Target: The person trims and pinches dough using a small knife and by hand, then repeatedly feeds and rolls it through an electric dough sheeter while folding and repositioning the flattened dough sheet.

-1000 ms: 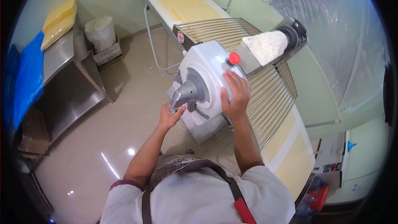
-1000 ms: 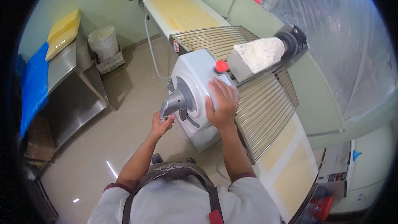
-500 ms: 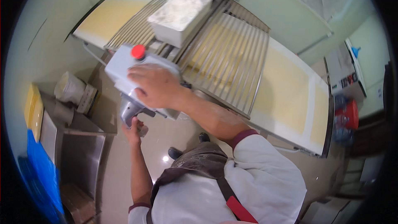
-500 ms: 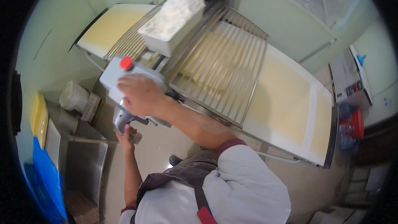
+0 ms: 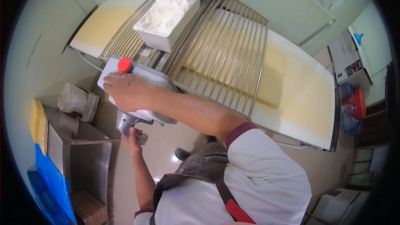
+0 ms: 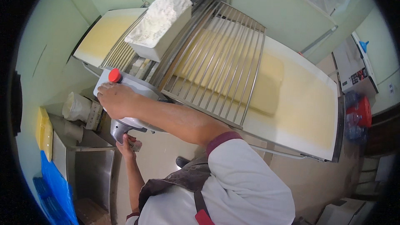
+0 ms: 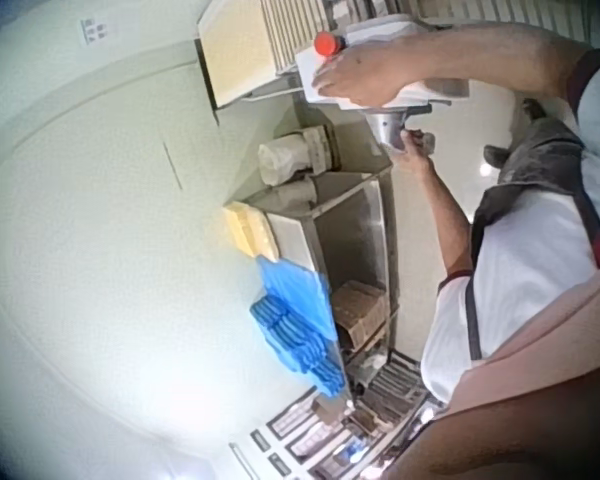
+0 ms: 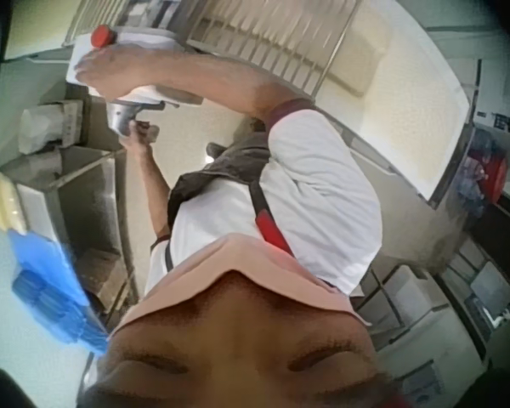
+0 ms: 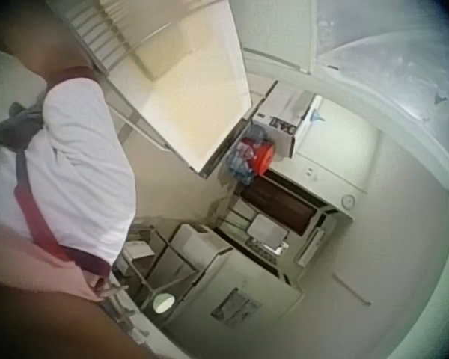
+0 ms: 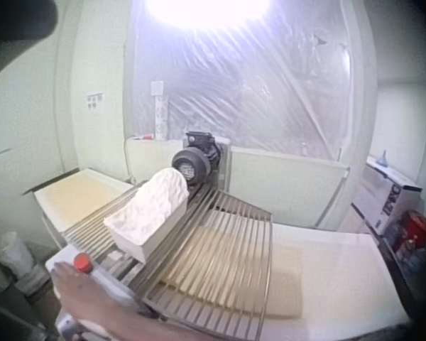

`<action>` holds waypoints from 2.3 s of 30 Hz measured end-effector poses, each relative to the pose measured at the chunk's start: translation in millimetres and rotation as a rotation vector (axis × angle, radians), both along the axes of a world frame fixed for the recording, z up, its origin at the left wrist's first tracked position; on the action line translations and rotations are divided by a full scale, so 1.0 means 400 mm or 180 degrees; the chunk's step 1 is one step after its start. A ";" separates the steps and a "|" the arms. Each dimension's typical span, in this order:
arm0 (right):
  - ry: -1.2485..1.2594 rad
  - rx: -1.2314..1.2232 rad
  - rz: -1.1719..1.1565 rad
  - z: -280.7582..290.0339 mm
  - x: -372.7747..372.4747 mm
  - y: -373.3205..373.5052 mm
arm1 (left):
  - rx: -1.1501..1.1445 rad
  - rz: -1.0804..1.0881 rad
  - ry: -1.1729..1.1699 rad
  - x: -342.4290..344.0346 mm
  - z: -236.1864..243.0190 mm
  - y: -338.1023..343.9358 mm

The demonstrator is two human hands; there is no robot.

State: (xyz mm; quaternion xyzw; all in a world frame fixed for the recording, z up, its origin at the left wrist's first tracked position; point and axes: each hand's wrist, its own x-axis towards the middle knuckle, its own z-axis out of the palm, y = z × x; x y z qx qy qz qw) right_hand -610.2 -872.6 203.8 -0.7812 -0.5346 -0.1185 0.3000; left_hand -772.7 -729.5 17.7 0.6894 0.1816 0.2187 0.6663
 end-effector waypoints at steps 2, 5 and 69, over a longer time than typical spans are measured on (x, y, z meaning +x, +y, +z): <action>0.0105 -0.0039 0.0088 0.010 0.002 0.056 | -0.0025 0.0105 0.0113 -0.023 0.000 0.020; 0.0177 -0.0846 -0.0061 0.025 0.028 0.099 | -0.0081 0.0192 0.0463 -0.018 -0.007 0.004; 0.0985 0.2465 -0.4548 -0.481 -0.240 -1.233 | 0.0502 -0.0359 0.0142 0.004 -0.119 0.103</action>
